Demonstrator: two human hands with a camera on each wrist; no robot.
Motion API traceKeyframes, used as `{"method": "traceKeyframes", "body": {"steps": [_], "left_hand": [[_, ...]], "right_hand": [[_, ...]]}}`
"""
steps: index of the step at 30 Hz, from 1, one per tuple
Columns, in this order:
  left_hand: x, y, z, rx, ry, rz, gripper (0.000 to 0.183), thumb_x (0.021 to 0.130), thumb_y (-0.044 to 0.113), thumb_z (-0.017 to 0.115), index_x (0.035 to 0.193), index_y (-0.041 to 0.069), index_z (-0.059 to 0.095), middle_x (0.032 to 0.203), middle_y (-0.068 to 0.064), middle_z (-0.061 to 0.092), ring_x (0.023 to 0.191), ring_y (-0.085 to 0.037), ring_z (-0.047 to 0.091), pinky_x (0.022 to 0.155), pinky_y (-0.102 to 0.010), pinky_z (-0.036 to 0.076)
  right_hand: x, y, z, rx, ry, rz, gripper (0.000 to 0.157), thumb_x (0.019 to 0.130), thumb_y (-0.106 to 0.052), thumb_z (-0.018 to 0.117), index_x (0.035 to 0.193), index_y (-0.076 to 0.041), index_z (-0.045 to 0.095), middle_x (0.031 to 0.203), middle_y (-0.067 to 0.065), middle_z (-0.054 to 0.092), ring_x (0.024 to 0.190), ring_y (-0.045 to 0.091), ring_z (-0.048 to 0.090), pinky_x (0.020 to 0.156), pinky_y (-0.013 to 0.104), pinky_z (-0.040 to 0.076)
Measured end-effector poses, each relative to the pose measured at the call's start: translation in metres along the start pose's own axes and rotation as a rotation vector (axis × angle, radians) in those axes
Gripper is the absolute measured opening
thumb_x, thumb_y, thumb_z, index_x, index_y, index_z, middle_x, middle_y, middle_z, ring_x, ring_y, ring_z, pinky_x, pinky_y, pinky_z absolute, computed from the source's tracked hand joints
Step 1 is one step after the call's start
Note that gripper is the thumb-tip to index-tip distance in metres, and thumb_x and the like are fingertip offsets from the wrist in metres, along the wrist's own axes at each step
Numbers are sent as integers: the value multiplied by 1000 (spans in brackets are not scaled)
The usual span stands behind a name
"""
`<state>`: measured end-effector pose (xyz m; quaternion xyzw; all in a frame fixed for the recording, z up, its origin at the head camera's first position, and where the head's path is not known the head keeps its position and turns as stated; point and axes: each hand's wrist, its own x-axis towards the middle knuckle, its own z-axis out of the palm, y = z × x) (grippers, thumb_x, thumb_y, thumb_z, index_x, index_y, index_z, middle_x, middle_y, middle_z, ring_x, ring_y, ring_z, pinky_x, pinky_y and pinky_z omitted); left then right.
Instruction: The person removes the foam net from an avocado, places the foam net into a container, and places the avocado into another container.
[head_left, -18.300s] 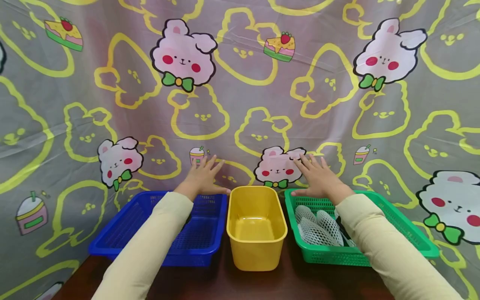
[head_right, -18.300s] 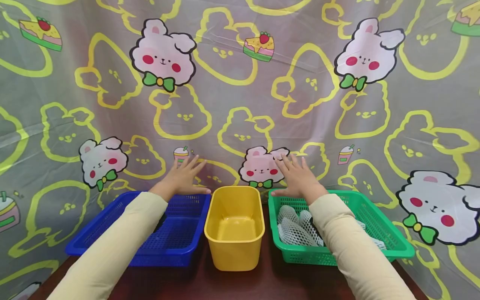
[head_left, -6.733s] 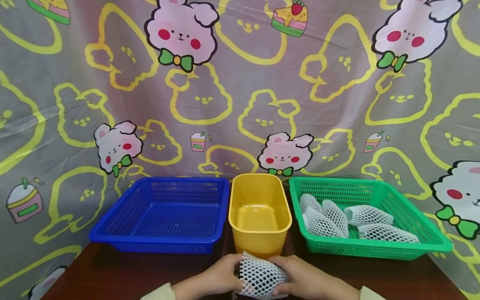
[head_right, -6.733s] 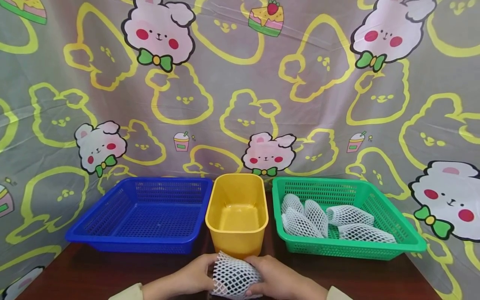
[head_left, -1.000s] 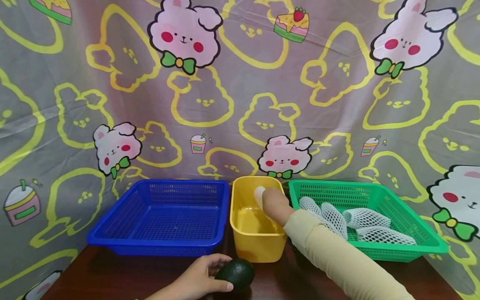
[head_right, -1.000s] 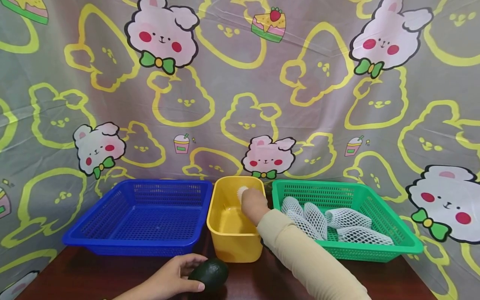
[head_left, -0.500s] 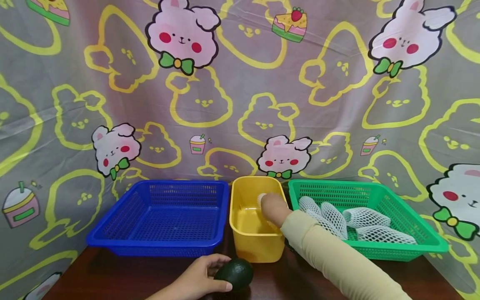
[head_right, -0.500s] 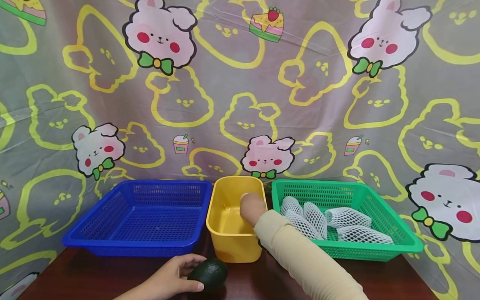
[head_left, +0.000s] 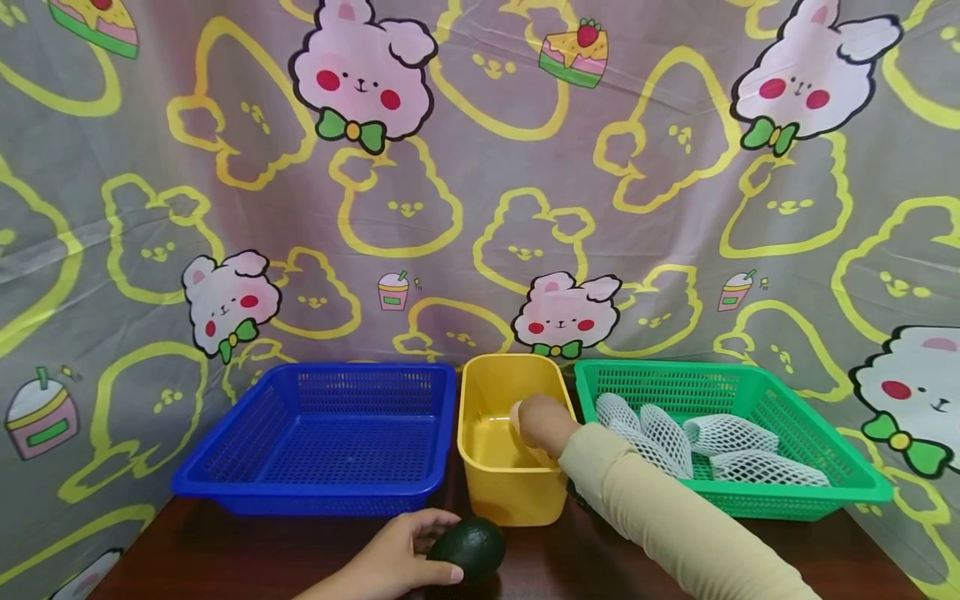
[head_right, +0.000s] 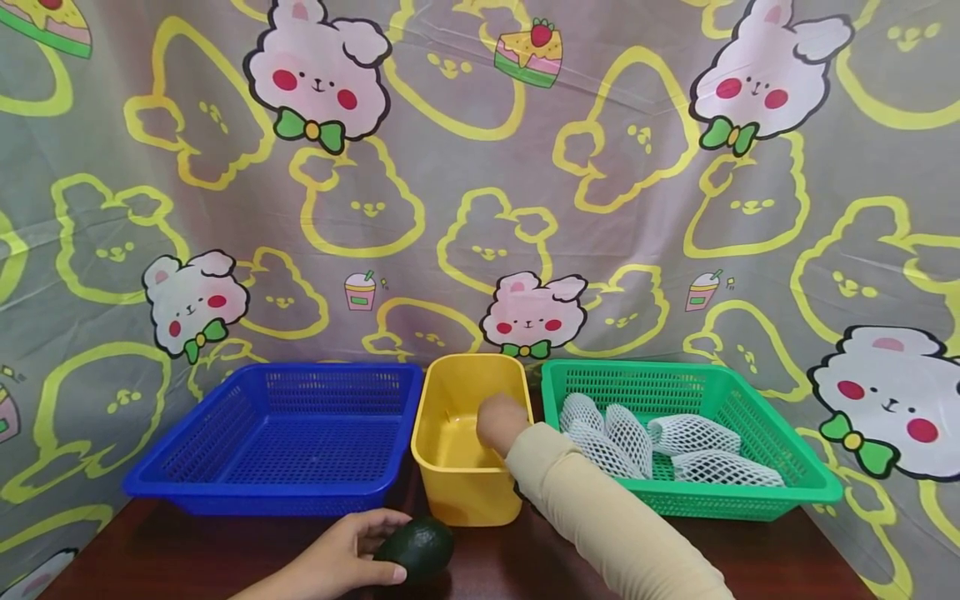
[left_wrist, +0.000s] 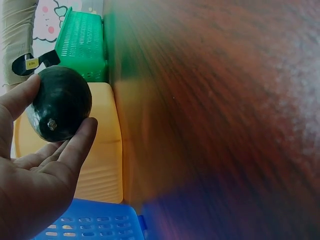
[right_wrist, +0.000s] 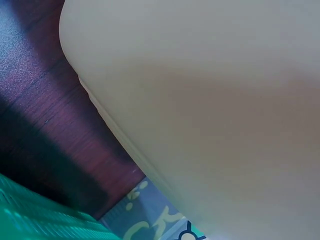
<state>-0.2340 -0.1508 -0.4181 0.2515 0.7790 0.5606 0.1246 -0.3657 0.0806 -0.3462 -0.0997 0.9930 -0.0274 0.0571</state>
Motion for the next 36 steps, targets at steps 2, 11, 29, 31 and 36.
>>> {"method": "traceKeyframes", "body": {"steps": [2, 11, 29, 31, 36], "left_hand": [[0, 0, 0, 6, 3, 4, 52, 77, 15, 81, 120, -4, 60, 104, -6, 66, 94, -14, 64, 79, -23, 51], [-1, -1, 0, -13, -1, 25, 51, 77, 11, 79, 120, -6, 59, 104, -7, 65, 93, -14, 64, 78, -24, 52], [-1, 4, -1, 18, 1, 13, 51, 78, 16, 80, 120, -5, 59, 102, -6, 66, 91, -14, 65, 76, -23, 52], [-2, 5, -1, 21, 2, 13, 51, 78, 16, 80, 120, -5, 59, 102, -6, 66, 91, -15, 65, 76, -23, 52], [-3, 6, -1, 32, 9, 20, 52, 77, 15, 81, 120, -4, 59, 103, -6, 65, 91, -14, 64, 77, -24, 52]], "right_hand": [[0, 0, 0, 1, -14, 14, 12, 85, -1, 62, 75, -6, 59, 73, 8, 52, 61, 21, 45, 50, 28, 40], [-1, 0, -1, -26, 3, -13, 9, 83, -10, 71, 79, -6, 63, 75, 6, 56, 66, 20, 47, 63, 31, 44], [-12, -3, -17, 30, -17, 5, 24, 82, -24, 78, 83, -3, 65, 72, 6, 57, 58, 19, 57, 57, 29, 52], [-13, -4, -18, 60, -19, 24, 24, 82, -24, 78, 83, -4, 64, 72, 7, 57, 55, 20, 59, 53, 30, 53], [-18, -3, -24, 128, -15, 46, 26, 82, -25, 79, 83, -4, 62, 72, 7, 58, 54, 20, 60, 52, 29, 54]]}}
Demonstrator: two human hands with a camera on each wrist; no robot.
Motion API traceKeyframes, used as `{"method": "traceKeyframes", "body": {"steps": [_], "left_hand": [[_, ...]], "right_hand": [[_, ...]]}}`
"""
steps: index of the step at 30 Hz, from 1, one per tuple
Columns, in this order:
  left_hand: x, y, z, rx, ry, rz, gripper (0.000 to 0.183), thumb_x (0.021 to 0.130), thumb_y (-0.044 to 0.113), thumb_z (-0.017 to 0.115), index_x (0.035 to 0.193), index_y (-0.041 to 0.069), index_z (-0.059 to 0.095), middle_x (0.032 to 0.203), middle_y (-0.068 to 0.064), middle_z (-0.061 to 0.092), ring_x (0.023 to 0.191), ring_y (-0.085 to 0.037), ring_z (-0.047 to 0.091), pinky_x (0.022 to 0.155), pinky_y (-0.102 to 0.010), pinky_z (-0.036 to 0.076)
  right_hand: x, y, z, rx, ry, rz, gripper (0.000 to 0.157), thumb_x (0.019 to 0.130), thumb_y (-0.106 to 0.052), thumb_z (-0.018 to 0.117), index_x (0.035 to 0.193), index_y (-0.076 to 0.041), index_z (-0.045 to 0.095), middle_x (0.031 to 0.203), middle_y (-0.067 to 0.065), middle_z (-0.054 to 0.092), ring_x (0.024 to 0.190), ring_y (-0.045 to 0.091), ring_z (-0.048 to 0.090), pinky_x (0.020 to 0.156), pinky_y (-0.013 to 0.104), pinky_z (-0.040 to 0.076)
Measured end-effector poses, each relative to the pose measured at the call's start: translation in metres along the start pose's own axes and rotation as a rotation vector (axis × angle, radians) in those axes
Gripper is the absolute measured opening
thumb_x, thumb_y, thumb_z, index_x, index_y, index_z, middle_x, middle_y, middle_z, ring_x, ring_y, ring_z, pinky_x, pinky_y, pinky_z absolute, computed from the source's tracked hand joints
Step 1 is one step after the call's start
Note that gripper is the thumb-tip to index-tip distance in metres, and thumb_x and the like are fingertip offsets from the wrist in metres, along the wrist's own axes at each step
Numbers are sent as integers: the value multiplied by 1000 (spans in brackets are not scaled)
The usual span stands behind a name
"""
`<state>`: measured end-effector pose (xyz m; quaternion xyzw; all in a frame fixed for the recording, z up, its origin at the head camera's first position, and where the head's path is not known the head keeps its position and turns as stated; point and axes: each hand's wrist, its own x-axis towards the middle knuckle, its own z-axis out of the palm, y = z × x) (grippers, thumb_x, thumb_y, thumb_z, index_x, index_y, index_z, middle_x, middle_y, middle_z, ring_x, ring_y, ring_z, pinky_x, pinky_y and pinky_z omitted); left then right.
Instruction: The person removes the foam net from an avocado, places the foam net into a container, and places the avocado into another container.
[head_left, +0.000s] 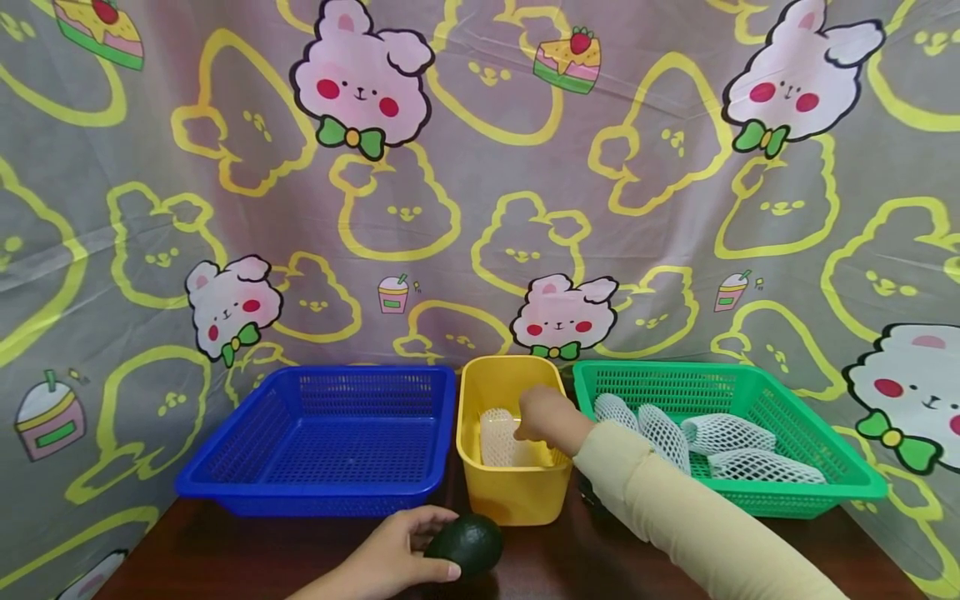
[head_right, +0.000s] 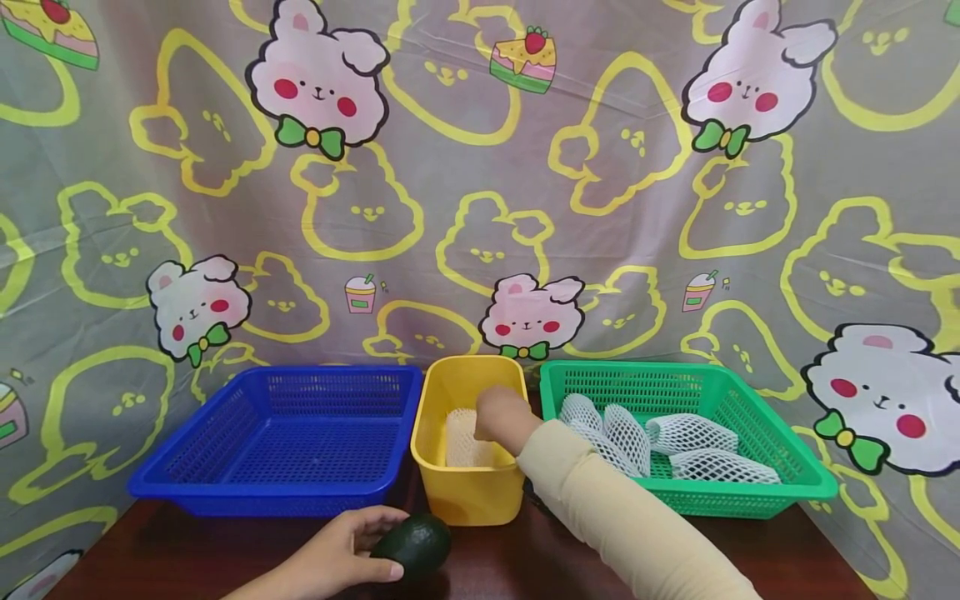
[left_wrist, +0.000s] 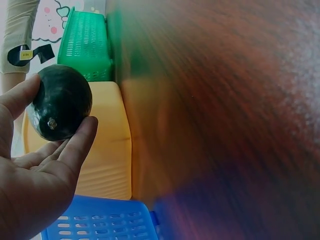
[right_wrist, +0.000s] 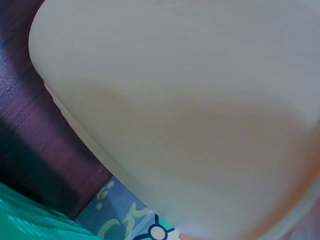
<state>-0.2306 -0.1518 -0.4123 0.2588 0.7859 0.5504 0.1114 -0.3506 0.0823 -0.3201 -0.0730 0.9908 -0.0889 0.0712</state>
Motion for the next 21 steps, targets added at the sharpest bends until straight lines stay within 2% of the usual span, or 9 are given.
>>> {"method": "traceKeyframes", "body": {"steps": [9, 16, 21], "left_hand": [[-2, 4, -2, -7, 6, -23, 52, 78, 15, 80, 122, -4, 59, 104, -6, 66, 93, -16, 64, 77, -27, 53], [-5, 10, -6, -12, 11, -52, 52, 78, 14, 80, 123, -3, 59, 105, -6, 65, 94, -18, 63, 77, -30, 54], [-10, 18, -9, -11, 21, -32, 53, 78, 14, 80, 124, -2, 59, 107, -7, 65, 96, -17, 63, 78, -28, 53]], "right_hand": [[-10, 6, -6, 72, 51, -59, 30, 83, -27, 78, 76, -6, 58, 64, 6, 56, 53, 19, 58, 52, 27, 51], [-18, 7, -12, 143, 128, -104, 39, 83, -34, 77, 66, -7, 54, 51, 3, 52, 46, 17, 54, 46, 25, 42], [-27, 6, -17, 227, 179, -139, 43, 83, -35, 76, 58, -7, 56, 48, 2, 50, 44, 16, 53, 42, 22, 36]]}}
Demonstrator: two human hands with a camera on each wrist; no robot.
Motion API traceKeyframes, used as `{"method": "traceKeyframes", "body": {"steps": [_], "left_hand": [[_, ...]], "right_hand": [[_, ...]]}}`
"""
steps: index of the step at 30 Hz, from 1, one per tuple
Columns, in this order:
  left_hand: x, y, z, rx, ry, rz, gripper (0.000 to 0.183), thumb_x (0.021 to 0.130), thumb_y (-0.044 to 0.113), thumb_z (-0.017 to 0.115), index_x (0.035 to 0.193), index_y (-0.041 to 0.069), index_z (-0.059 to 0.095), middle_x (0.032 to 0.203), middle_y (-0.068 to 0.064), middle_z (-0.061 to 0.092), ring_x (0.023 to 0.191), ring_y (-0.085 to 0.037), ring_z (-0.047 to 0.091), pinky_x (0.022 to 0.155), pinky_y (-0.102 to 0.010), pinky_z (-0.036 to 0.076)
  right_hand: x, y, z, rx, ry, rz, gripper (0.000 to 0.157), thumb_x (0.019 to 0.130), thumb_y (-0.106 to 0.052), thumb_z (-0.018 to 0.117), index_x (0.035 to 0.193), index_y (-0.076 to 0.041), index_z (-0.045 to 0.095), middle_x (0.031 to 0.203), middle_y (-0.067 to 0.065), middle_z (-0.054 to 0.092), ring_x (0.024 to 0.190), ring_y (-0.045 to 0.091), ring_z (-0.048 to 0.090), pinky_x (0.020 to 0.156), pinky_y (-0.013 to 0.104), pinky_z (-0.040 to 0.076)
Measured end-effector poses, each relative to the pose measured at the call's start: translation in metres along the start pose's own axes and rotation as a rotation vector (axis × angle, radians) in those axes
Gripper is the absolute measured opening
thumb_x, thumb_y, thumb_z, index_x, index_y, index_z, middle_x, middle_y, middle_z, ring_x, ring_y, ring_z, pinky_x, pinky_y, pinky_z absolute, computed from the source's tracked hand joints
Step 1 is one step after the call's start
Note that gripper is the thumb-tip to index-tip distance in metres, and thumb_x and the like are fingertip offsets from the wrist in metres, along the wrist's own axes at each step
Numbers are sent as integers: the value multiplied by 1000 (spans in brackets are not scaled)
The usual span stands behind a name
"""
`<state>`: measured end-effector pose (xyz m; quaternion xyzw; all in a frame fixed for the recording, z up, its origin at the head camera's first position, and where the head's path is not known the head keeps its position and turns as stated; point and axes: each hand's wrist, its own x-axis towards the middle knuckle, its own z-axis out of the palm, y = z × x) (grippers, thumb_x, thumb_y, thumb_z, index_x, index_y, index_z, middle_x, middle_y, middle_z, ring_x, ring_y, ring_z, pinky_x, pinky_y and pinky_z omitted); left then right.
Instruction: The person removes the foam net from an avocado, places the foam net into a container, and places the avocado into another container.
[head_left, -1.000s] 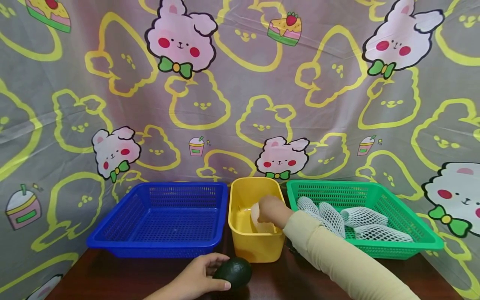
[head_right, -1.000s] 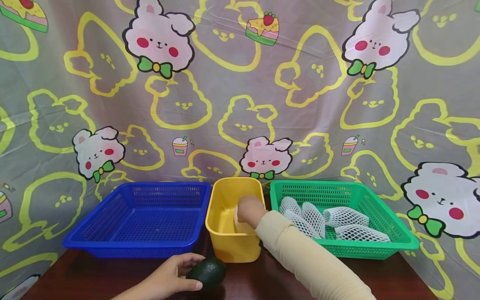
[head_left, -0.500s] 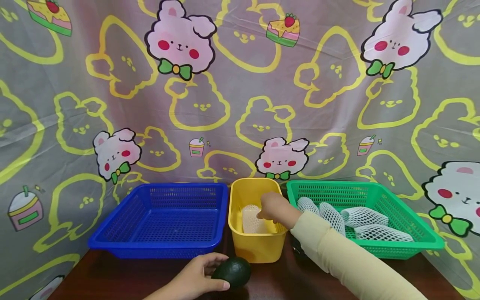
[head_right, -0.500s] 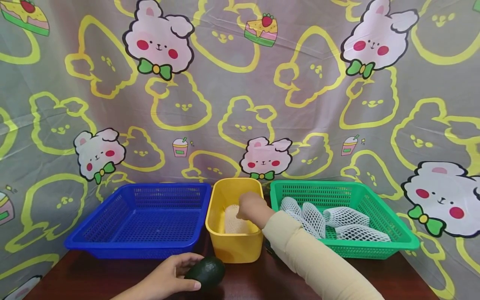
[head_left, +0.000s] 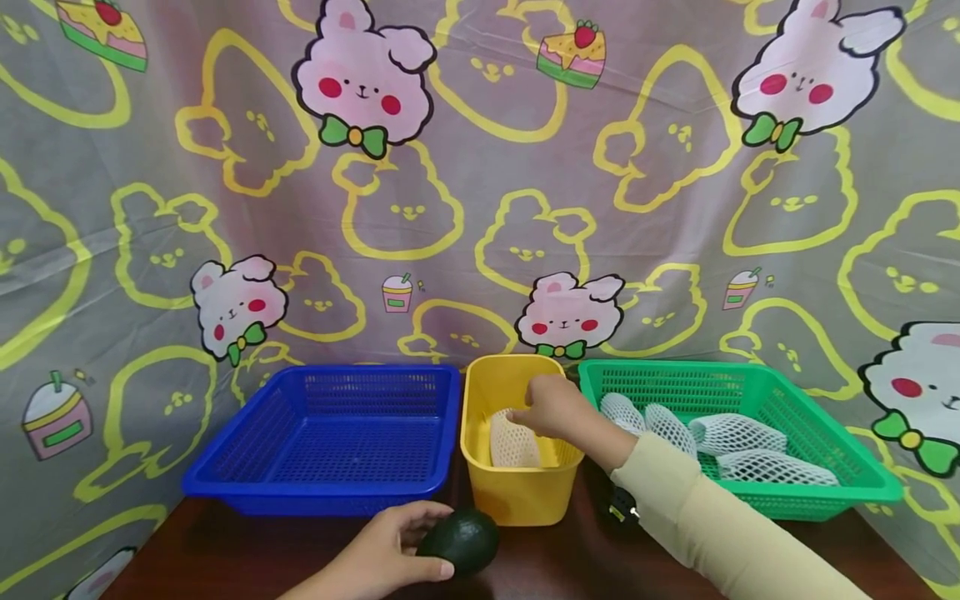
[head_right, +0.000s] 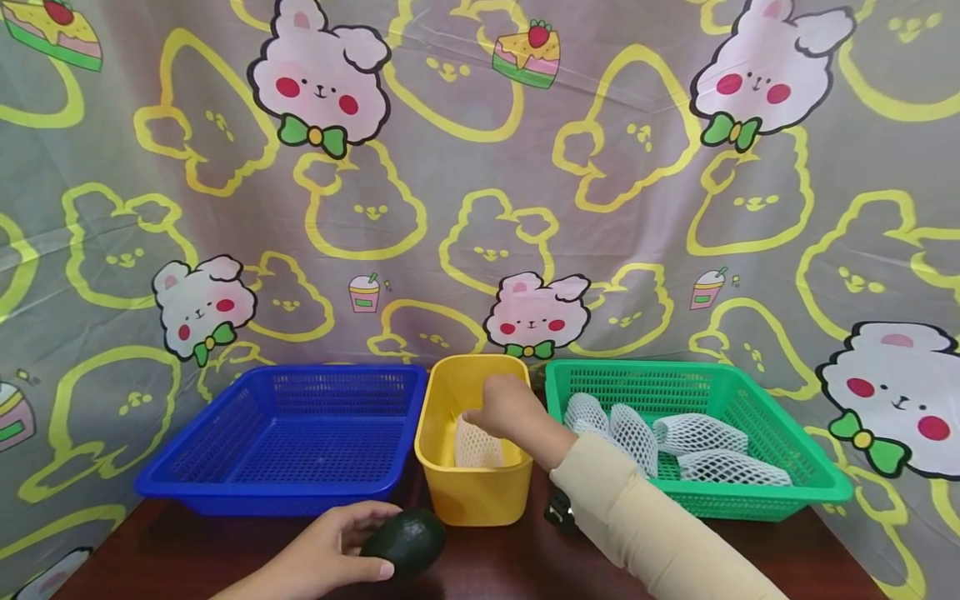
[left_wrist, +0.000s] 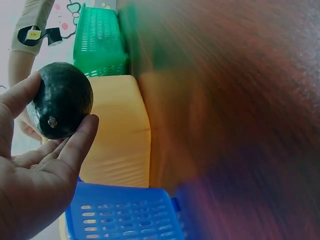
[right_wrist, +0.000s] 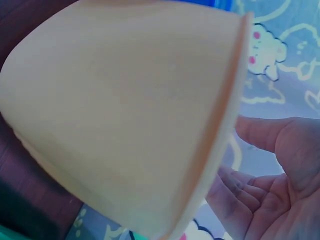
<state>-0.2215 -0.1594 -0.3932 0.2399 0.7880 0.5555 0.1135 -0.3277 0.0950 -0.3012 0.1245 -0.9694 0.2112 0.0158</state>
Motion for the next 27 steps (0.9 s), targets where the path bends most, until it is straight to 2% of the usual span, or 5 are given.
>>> {"method": "traceKeyframes", "body": {"steps": [4, 7, 17, 27], "left_hand": [[-3, 7, -5, -3, -3, 24, 54, 80, 16, 79, 126, -3, 57, 110, -8, 65, 98, -18, 64, 80, -28, 53], [-5, 12, -11, 2, 4, 29, 55, 82, 17, 78, 127, -4, 56, 113, -11, 65, 101, -20, 64, 81, -29, 53], [-15, 30, -38, 75, 86, 15, 58, 84, 20, 77, 130, -5, 54, 123, -19, 61, 109, -31, 61, 84, -33, 53], [-14, 30, -64, 132, 205, 23, 60, 83, 18, 77, 131, -8, 52, 123, -22, 60, 107, -30, 62, 82, -28, 52]], "right_hand": [[-9, -3, -4, 65, 57, -34, 33, 83, -34, 77, 77, -3, 67, 56, 2, 54, 50, 17, 53, 47, 24, 42], [-17, -5, -6, 118, 89, -69, 32, 84, -31, 77, 91, -1, 69, 61, 0, 57, 54, 15, 55, 52, 27, 47], [-42, -18, -2, 355, 76, -135, 20, 87, -29, 74, 85, -10, 70, 67, 1, 65, 57, 18, 58, 51, 31, 49], [-57, -31, 14, 580, 24, -202, 18, 88, -22, 73, 85, -4, 70, 66, 1, 65, 61, 20, 66, 55, 30, 55]]}}
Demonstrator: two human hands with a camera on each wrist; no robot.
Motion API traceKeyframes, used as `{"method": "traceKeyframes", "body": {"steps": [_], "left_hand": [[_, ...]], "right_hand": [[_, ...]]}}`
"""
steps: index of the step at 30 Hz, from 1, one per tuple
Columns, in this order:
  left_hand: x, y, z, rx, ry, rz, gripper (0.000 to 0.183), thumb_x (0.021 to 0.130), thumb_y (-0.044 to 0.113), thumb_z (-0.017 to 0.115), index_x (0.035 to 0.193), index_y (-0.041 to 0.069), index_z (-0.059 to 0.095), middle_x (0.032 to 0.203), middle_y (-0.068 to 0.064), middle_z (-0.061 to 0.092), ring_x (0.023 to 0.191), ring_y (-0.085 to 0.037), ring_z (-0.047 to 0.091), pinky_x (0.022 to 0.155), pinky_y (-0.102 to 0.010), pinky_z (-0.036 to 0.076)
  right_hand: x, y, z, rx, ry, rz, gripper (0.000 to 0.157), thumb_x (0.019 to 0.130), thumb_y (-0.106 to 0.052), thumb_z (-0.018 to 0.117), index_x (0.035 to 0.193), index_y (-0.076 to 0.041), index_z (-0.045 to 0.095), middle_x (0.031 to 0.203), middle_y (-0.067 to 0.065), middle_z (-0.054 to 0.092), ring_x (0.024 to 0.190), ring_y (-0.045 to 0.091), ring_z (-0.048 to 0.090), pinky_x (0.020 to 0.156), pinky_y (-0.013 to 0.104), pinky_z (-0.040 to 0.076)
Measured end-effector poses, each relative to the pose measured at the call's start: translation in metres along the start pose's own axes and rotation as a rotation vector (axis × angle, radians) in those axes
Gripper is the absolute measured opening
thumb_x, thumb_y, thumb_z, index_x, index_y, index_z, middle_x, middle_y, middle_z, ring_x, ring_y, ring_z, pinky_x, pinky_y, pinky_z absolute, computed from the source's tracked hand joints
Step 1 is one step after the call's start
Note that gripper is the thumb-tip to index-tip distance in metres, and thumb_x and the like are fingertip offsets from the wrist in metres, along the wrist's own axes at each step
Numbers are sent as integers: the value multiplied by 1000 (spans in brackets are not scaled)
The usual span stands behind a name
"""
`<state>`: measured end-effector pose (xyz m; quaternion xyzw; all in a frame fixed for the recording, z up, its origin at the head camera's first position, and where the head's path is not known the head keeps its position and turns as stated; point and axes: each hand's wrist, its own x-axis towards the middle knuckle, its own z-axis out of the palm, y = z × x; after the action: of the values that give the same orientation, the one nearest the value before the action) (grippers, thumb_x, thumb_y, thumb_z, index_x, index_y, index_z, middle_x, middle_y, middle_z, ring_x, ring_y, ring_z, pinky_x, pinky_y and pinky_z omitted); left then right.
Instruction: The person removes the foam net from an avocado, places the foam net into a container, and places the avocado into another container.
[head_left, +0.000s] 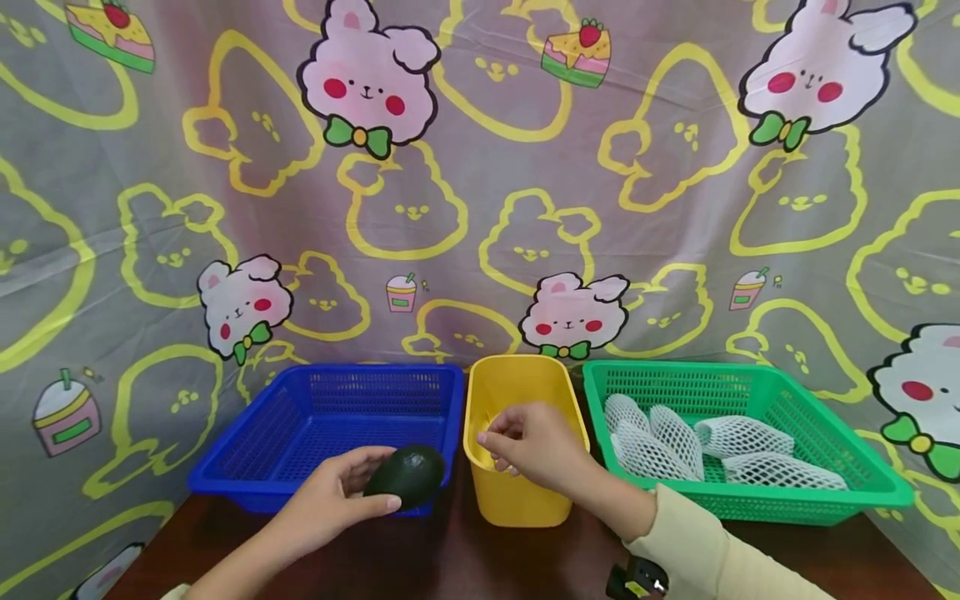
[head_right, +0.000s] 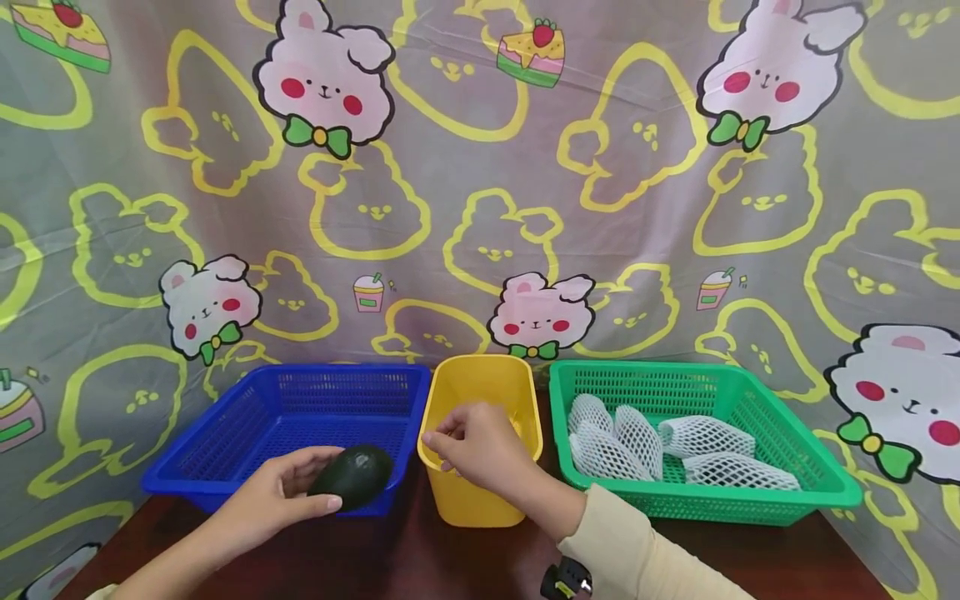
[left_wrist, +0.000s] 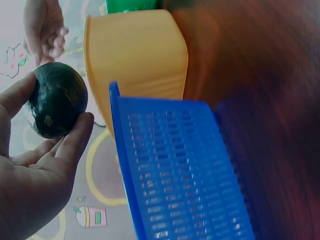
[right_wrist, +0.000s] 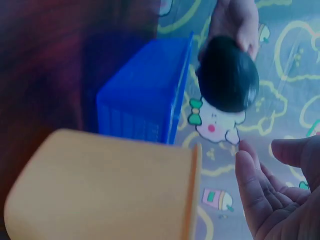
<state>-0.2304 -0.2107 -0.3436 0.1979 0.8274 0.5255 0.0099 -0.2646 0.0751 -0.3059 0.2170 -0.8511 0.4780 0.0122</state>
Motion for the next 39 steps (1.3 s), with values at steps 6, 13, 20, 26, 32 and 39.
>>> {"method": "traceKeyframes", "body": {"steps": [6, 13, 20, 26, 32, 39], "left_hand": [[6, -2, -13, 36, 73, -49, 62, 84, 21, 77, 132, -7, 51, 124, -21, 60, 108, -30, 62, 83, -34, 53], [15, -9, -25, 102, 161, -86, 60, 83, 23, 78, 131, -4, 54, 123, -18, 61, 108, -30, 62, 85, -39, 53], [22, -19, -35, 172, 188, -111, 62, 83, 28, 78, 131, -3, 54, 123, -19, 61, 109, -33, 61, 86, -43, 52], [27, -32, -47, 220, 207, -153, 69, 84, 33, 77, 135, -4, 50, 129, -23, 57, 115, -38, 57, 88, -46, 51], [30, -46, -59, 275, 218, -184, 76, 84, 37, 76, 137, -7, 46, 134, -28, 51, 119, -42, 53, 90, -49, 49], [34, -56, -71, 355, 222, -209, 79, 81, 42, 78, 136, -7, 47, 132, -30, 51, 117, -46, 53, 85, -51, 51]], "right_hand": [[-9, 1, 17, 38, -4, -37, 18, 89, -26, 73, 85, -8, 69, 69, 2, 65, 59, 20, 64, 53, 30, 54], [-15, 0, 38, 123, -54, -17, 15, 89, -23, 73, 87, -9, 69, 71, 0, 65, 60, 16, 63, 53, 28, 54], [-17, 6, 58, 216, -72, -38, 10, 89, -16, 71, 86, -7, 68, 69, -2, 65, 62, 22, 66, 52, 27, 53], [-19, 14, 73, 212, -60, -28, 11, 89, -17, 71, 85, -8, 68, 67, -2, 64, 59, 21, 64, 49, 24, 51], [-21, 25, 85, 188, -64, 11, 11, 89, -17, 71, 83, -8, 66, 62, -3, 61, 53, 16, 61, 44, 23, 48], [-20, 35, 95, 180, -74, 65, 16, 89, -18, 71, 80, -7, 65, 60, 2, 62, 49, 17, 60, 44, 27, 48]]}}
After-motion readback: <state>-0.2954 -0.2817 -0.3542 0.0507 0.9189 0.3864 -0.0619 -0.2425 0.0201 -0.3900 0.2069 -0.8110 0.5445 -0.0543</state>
